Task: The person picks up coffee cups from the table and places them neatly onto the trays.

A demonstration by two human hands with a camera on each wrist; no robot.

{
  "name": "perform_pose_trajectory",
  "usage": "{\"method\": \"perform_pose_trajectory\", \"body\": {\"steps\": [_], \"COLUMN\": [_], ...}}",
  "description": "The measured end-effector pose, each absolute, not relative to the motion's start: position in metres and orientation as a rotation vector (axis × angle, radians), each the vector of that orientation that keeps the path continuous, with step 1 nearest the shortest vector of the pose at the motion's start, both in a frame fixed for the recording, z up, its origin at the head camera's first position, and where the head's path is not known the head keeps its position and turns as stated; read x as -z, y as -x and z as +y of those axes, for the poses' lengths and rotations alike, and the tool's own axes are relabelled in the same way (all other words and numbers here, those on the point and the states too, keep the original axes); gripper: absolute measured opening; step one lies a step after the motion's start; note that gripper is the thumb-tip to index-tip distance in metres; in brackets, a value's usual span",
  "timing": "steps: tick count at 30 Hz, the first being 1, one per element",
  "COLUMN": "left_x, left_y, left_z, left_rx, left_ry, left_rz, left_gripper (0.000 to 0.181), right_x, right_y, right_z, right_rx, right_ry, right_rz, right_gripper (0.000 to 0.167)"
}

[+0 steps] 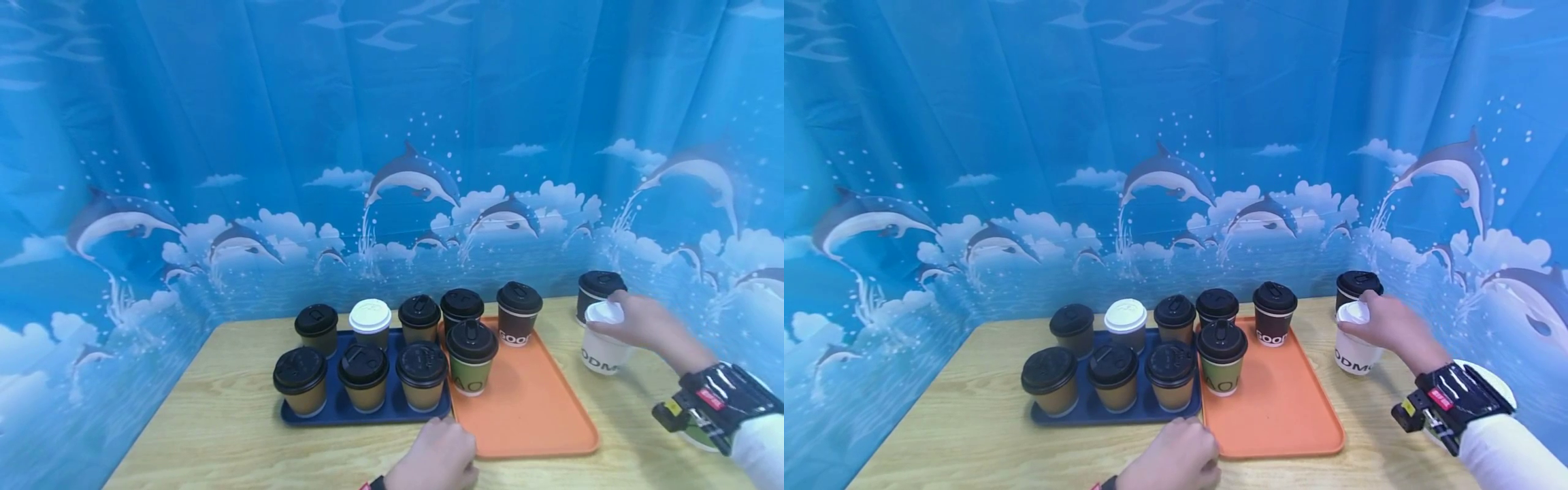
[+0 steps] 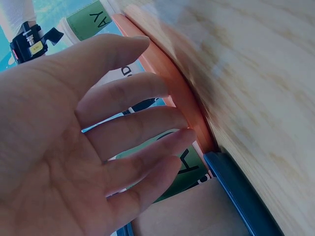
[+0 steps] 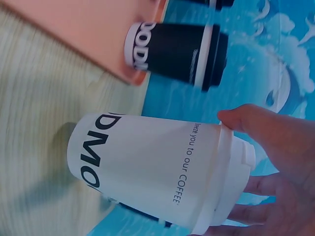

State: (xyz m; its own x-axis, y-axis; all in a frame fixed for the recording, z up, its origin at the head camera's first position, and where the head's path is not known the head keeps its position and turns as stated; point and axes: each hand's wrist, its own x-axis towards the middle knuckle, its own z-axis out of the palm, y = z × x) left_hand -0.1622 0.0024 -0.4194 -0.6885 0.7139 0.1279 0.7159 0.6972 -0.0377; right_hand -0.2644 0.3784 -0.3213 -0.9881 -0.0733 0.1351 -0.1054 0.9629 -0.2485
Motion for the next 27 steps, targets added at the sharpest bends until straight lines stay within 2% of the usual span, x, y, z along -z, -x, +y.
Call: {"method": "perform_pose_trajectory", "body": {"steps": [8,18,27], "left_x": [0.419,0.419,0.418], "left_y": [0.162,0.162,0.162], "left_z": [0.003,0.002,0.002], "left_rx": [0.02,0.02,0.055], "left_ry": [1.168,1.17,1.173], "left_rz": [-2.783,-2.773,-2.801], "left_gripper": [0.043,0.042,0.043], "right_x": [0.316,0.317,0.318], "right_y": [0.255,0.246,0.241], "right_z": [0.347,0.309,0.285], "right_rx": [-0.359,-0.423,-0.44], "right_ry": [-0.209,-0.31,-0.371], "right_rz": [-2.952,-2.882,-2.856], "right_gripper": [0.089,0.074,0.074]}}
